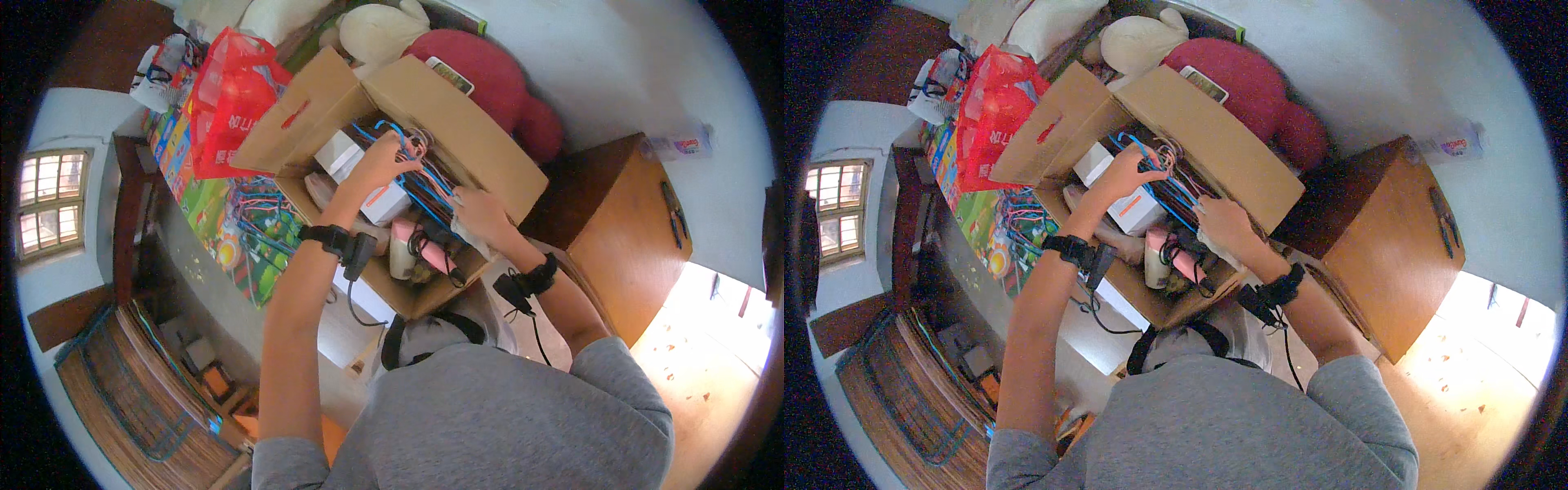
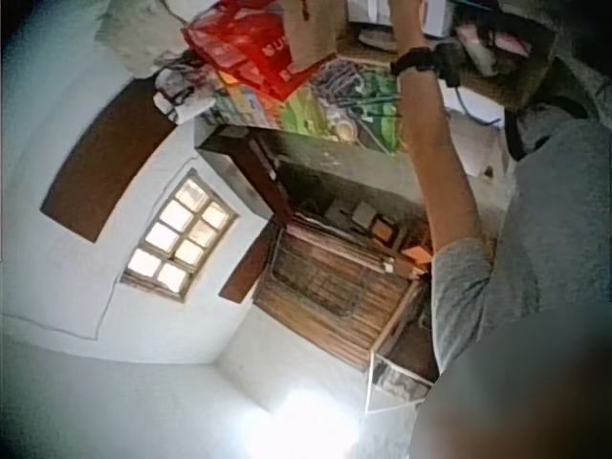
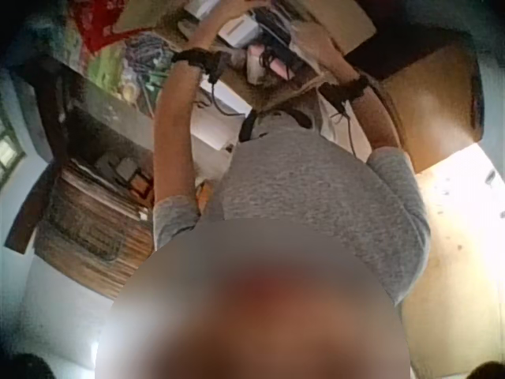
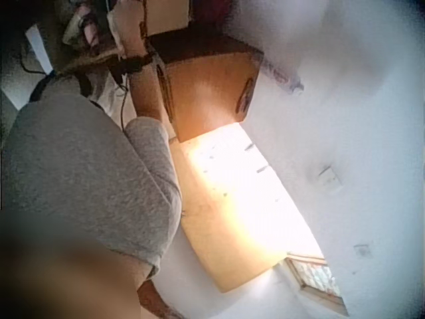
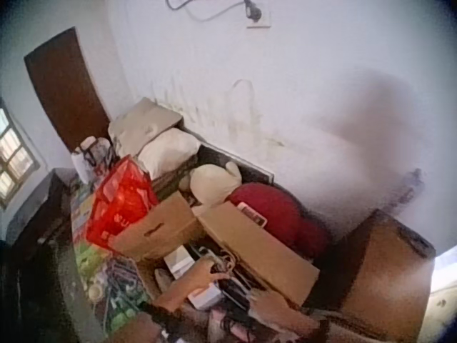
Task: The person sorts a collection of colorful plastic hangers and a cloth, placing them into a cardboard box on a table.
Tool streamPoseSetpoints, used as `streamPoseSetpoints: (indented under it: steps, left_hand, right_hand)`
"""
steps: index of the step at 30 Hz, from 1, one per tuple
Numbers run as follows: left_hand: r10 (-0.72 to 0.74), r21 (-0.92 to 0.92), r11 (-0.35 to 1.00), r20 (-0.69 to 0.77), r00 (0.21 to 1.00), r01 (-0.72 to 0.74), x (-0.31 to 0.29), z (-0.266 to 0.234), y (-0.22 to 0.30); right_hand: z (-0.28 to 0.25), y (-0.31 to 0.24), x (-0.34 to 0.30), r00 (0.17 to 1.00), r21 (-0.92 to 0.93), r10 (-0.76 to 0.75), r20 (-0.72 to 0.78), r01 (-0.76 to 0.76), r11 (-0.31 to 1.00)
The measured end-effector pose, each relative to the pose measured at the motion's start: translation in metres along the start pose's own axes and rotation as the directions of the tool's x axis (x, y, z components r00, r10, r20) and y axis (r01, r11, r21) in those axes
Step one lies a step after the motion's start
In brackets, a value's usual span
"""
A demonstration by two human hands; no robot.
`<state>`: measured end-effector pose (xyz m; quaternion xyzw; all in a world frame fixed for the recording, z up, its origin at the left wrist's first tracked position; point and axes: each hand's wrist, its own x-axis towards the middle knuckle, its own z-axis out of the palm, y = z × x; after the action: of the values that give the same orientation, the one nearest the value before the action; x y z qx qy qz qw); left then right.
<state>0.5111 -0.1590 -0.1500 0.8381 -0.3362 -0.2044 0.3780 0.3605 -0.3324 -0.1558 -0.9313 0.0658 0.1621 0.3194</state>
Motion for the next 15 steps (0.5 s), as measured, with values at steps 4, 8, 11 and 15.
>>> streamPoseSetpoints:
  steps: [4,8,11,15]
  left_hand:
    - [-0.009,0.083,0.996,-0.057,0.998,0.014,-0.003,0.010,-0.029]
    - [-0.245,-0.119,0.961,0.054,0.968,0.250,0.001,0.023,-0.056]
    - [-0.335,-0.211,0.905,0.179,0.925,0.368,0.001,0.028,-0.065]
    - [-0.441,-0.226,0.849,0.193,0.876,0.477,-0.001,0.030,-0.061]
  right_hand:
    - [0.024,0.004,0.022,0.998,0.006,-0.025,0.065,0.025,1.000]
    - [0.053,0.014,0.025,0.995,-0.110,-0.004,0.095,0.014,0.994]
    - [0.069,0.023,0.023,0.993,-0.156,0.026,0.119,-0.007,0.988]
    - [0.086,0.032,0.028,0.995,-0.152,0.040,0.091,-0.026,0.988]
